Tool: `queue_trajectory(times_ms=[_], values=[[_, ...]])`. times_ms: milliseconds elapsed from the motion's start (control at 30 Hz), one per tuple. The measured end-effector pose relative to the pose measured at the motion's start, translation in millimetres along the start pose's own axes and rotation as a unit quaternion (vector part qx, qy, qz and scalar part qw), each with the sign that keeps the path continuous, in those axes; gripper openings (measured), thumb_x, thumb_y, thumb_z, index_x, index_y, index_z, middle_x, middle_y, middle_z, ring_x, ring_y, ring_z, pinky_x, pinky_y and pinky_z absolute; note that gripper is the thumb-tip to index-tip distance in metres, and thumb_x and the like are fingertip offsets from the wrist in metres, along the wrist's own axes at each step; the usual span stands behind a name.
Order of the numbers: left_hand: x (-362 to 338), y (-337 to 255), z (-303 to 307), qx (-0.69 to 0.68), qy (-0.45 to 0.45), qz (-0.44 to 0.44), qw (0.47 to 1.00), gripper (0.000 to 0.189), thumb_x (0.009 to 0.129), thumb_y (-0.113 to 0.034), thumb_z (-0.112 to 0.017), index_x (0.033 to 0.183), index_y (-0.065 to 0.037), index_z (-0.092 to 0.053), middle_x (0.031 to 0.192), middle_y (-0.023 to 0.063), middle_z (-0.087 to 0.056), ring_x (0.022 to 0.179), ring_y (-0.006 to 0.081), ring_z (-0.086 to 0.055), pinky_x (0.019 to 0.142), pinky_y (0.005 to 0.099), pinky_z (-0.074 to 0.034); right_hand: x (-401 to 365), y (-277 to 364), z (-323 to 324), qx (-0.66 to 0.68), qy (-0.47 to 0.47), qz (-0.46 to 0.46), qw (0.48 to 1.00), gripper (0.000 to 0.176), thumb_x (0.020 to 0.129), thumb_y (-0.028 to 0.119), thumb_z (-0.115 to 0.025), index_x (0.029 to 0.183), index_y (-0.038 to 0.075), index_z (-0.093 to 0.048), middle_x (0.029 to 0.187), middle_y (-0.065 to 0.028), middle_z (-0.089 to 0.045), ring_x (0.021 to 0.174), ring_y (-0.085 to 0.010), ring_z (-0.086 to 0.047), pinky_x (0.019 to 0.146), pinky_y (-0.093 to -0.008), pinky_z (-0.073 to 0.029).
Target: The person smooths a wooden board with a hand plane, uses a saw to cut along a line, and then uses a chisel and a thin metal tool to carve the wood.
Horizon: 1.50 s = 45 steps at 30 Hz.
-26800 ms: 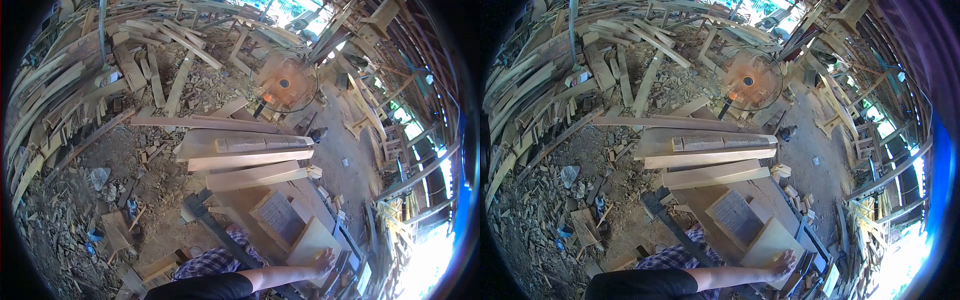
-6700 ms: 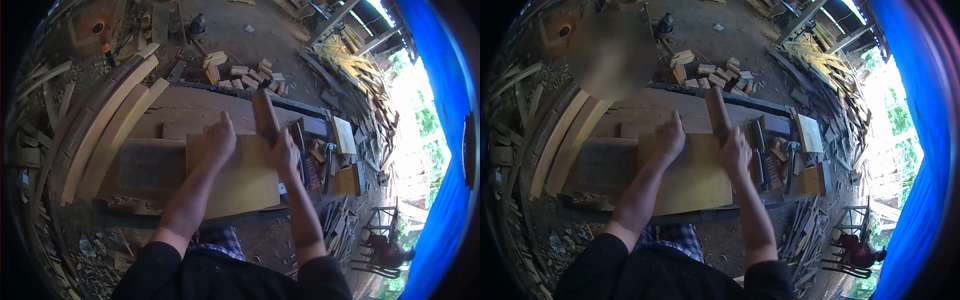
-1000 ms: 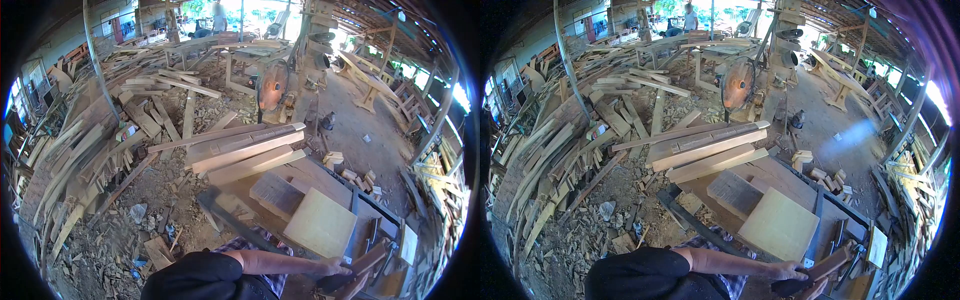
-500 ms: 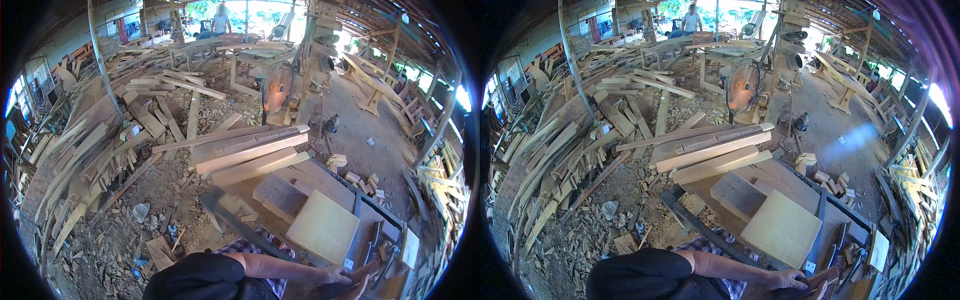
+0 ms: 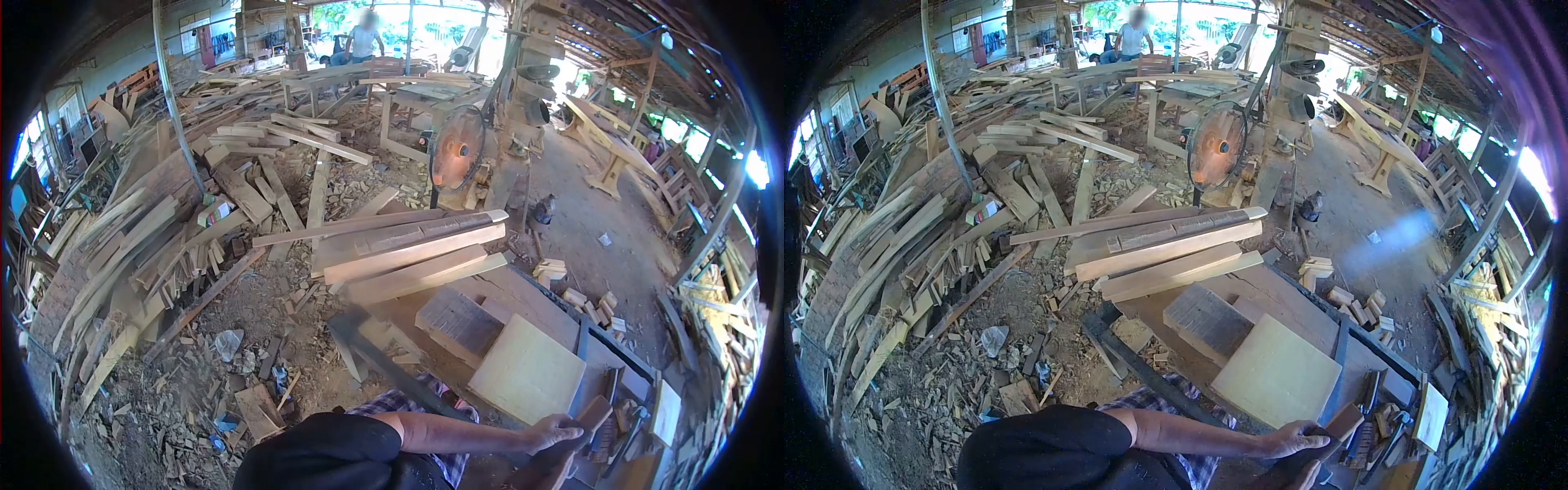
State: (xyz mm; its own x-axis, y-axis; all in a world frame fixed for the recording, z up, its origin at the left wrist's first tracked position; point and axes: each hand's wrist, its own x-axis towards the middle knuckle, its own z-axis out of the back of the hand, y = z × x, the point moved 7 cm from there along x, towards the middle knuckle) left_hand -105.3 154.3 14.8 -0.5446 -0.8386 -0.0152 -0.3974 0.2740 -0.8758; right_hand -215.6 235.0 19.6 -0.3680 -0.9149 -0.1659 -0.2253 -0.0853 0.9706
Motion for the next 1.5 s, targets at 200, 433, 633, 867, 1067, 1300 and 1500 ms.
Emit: queue_trajectory(times_ms=[200, 433, 633, 867, 1067, 1300, 1500], values=[[-0.9, -0.2, -3.0, -0.061, 0.031, -0.005, 0.998, 0.043, 0.094, -0.032, -0.063, 0.118, 0.004, -0.056, 0.104, 0.0091, -0.063, 0.097, 0.015, -0.058, 0.09, 0.0306, -0.046, -6.7, -26.7, 11.7, -0.104, 0.021, 0.003, 0.994, 0.075, 0.086, 0.06, -0.059, 0.136, 0.005, -0.048, 0.127, -0.0235, -0.058, 0.115, -0.0334, -0.058, 0.098, -0.0452, -0.043], [-3.1, -0.6, -6.3, -0.051, 0.011, 0.001, 0.999, 0.053, 0.092, -0.031, -0.066, 0.129, 0.002, -0.046, 0.113, 0.0099, -0.058, 0.103, 0.0169, -0.056, 0.093, 0.03, -0.044, -2.6, -21.2, -1.5, -0.105, 0.016, 0.02, 0.994, 0.071, 0.087, 0.057, -0.06, 0.134, 0.004, -0.05, 0.124, -0.0215, -0.058, 0.112, -0.0312, -0.058, 0.095, -0.0433, -0.044], [-4.0, -0.1, -7.9, -0.031, -0.006, -0.003, 0.999, 0.059, 0.087, -0.029, -0.072, 0.131, 0.0, -0.043, 0.116, 0.0107, -0.058, 0.109, 0.0189, -0.054, 0.097, 0.0321, -0.042, -3.4, -14.6, -7.5, -0.106, 0.005, 0.034, 0.994, 0.068, 0.087, 0.054, -0.061, 0.131, 0.003, -0.051, 0.12, -0.0195, -0.058, 0.109, -0.029, -0.057, 0.093, -0.0414, -0.045], [-5.3, 2.6, -9.0, -0.039, -0.03, -0.024, 0.998, 0.049, 0.089, -0.022, -0.069, 0.125, -0.001, -0.044, 0.113, 0.0102, -0.058, 0.107, 0.0187, -0.054, 0.096, 0.0325, -0.041, -19.1, -10.8, 17.0, -0.143, -0.015, 0.023, 0.989, 0.064, 0.088, 0.051, -0.062, 0.128, 0.002, -0.053, 0.117, -0.0172, -0.059, 0.106, -0.0265, -0.057, 0.09, -0.0392, -0.046], [5.2, -1.4, 3.5, -0.005, -0.031, -0.005, 1.0, 0.075, 0.093, -0.033, -0.064, 0.145, 0.003, -0.023, 0.112, 0.0169, -0.057, 0.102, 0.0204, -0.055, 0.094, 0.0341, -0.044, -21.6, -7.5, 17.8, -0.138, -0.036, 0.037, 0.989, 0.06, 0.089, 0.048, -0.063, 0.125, 0.001, -0.054, 0.113, -0.0152, -0.059, 0.103, -0.0243, -0.057, 0.087, -0.0373, -0.047], [8.7, -64.6, 48.4, 0.214, -0.073, -0.162, 0.96, 0.045, 0.095, -0.024, -0.06, 0.129, 0.003, -0.045, 0.104, 0.0137, -0.06, 0.086, 0.0158, -0.062, 0.073, 0.0293, -0.052, -21.6, -4.4, 9.6, -0.131, -0.051, 0.056, 0.989, 0.056, 0.09, 0.045, -0.064, 0.122, 0.0, -0.056, 0.11, -0.0129, -0.059, 0.099, -0.0218, -0.056, 0.084, -0.0351, -0.048], [7.5, -87.9, 83.9, 0.419, -0.178, -0.234, 0.859, 0.038, 0.089, -0.017, -0.064, 0.121, -0.002, -0.052, 0.11, 0.0153, -0.058, 0.103, 0.0293, -0.055, 0.092, 0.0419, -0.042, -16.3, -0.2, 0.3, -0.12, -0.053, 0.078, 0.988, 0.052, 0.09, 0.042, -0.065, 0.119, -0.001, -0.058, 0.106, -0.0109, -0.06, 0.097, -0.0197, -0.056, 0.081, -0.0332, -0.048]])
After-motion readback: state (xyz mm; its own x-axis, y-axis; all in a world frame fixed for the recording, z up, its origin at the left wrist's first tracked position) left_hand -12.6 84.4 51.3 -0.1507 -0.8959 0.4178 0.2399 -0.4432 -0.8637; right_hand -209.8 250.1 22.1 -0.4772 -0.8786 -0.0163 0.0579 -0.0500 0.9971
